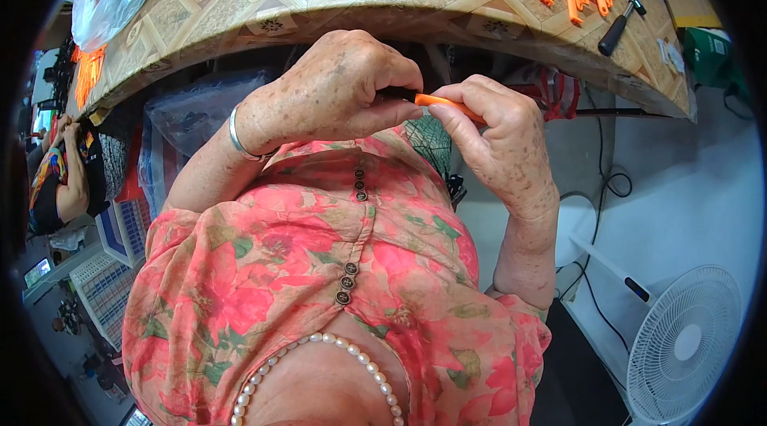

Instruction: The person assembles small orange plastic components by inserting them into a black plastic holder. They use a hammer to tap the orange piece into place, then remove the completed assembly and place it on a pile of similar items. This repetitive process is performed continuously throughout the video.

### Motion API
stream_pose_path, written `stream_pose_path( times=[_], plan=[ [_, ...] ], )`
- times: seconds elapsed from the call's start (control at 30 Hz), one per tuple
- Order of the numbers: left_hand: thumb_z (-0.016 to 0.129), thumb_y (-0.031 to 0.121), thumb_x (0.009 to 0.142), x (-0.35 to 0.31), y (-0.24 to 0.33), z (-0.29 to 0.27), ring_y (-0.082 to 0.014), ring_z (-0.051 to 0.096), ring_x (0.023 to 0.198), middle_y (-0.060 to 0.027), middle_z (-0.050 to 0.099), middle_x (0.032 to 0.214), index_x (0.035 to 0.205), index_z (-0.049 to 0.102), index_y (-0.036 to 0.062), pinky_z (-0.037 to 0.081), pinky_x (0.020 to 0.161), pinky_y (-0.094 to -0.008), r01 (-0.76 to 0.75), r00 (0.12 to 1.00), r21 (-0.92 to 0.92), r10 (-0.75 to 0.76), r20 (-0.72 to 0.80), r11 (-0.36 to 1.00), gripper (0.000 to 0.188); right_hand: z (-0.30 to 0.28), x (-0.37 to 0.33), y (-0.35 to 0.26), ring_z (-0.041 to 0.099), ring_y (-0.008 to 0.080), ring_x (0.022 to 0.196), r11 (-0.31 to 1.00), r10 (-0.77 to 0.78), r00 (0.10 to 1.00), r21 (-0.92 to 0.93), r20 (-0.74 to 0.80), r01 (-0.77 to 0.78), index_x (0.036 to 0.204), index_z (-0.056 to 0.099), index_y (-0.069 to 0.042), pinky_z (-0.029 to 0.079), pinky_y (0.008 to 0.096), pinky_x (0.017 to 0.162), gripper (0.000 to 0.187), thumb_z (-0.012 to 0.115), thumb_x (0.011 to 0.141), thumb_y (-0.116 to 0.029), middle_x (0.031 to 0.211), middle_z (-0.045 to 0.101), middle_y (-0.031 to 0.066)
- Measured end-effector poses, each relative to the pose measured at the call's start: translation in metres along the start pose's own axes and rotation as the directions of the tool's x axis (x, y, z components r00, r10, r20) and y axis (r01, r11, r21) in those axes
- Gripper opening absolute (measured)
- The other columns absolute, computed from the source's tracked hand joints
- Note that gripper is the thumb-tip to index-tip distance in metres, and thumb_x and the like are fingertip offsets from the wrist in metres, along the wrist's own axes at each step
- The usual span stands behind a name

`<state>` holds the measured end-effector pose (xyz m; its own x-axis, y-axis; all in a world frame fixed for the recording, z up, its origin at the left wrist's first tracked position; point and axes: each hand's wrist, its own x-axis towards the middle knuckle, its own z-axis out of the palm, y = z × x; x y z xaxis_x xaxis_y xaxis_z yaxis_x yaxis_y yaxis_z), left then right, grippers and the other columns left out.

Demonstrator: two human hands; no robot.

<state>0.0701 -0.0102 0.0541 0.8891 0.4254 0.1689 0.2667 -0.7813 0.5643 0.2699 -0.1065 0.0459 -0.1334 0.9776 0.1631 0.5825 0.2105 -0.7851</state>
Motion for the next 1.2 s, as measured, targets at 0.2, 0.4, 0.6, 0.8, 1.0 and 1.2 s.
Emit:
stream_pose_path(
  times=[0.2,0.4,0.6,0.8,1.0,1.2],
  plan=[
    [0.072,0.016,0.074,0.000,0.001,0.004,-0.0355,0.062,0.068,-0.0145,0.061,0.067,0.075,0.065,0.0032,0.048,0.059,-0.0437,-0.064,0.998,0.047,0.065,-0.011,0.997,0.015,0.007,-0.001,0.001,0.057,0.0198,0.061,0.999,0.021,1.000,0.042,-0.016,-0.020,0.081,0.064,0.001,0.044,0.0312,0.057,0.008,0.070,0.080,-0.005,0.072,0.059,0.0100],
    [0.070,0.018,0.074,-0.001,-0.008,0.022,-0.0349,0.063,0.067,-0.0126,0.061,0.067,0.076,0.064,0.0039,0.049,0.060,-0.0437,0.019,0.999,0.201,-0.028,0.043,0.979,0.015,0.035,-0.001,0.023,0.055,0.0218,0.061,0.999,0.013,0.993,0.046,-0.119,-0.008,0.078,0.059,0.002,0.043,0.0323,0.057,0.011,0.070,0.079,-0.003,0.070,0.057,0.0104],
    [0.070,0.017,0.076,0.003,-0.003,0.017,-0.0296,0.065,0.076,-0.0094,0.064,0.076,0.080,0.065,0.0064,0.052,0.071,-0.0401,0.020,0.996,0.292,0.006,-0.087,0.956,0.012,0.026,0.001,0.021,0.059,0.0244,0.065,0.999,-0.030,0.979,-0.033,-0.203,0.024,0.081,0.061,0.000,0.046,0.0337,0.061,0.012,0.070,0.081,-0.006,0.073,0.059,0.0107],
    [0.070,0.016,0.075,0.008,-0.011,0.023,-0.0295,0.063,0.080,-0.0087,0.062,0.075,0.079,0.064,0.0076,0.046,0.090,-0.0423,-0.097,0.980,0.352,0.151,-0.130,0.931,0.012,0.024,0.002,0.019,0.059,0.0247,0.065,0.997,-0.045,0.983,-0.075,-0.177,0.032,0.083,0.061,0.000,0.047,0.0338,0.061,0.010,0.068,0.085,-0.007,0.074,0.059,0.0104],
    [0.070,0.015,0.069,0.008,-0.016,0.020,-0.0293,0.060,0.077,-0.0093,0.059,0.071,0.073,0.059,0.0062,0.045,0.087,-0.0405,-0.173,0.952,0.325,0.242,-0.186,0.930,0.015,0.022,0.001,0.022,0.060,0.0271,0.066,0.997,0.037,0.996,0.065,-0.081,-0.032,0.088,0.063,0.000,0.047,0.0351,0.060,0.008,0.065,0.088,-0.008,0.075,0.060,0.0112],
    [0.070,0.015,0.067,0.008,-0.020,0.028,-0.0289,0.059,0.071,-0.0089,0.057,0.067,0.071,0.059,0.0064,0.045,0.086,-0.0407,-0.204,0.948,0.291,0.263,-0.180,0.935,0.015,0.030,0.001,0.018,0.060,0.0314,0.064,0.985,-0.060,0.986,-0.172,-0.154,0.033,0.080,0.063,-0.001,0.047,0.0378,0.058,0.010,0.065,0.085,-0.009,0.072,0.059,0.0125]
  ],
)
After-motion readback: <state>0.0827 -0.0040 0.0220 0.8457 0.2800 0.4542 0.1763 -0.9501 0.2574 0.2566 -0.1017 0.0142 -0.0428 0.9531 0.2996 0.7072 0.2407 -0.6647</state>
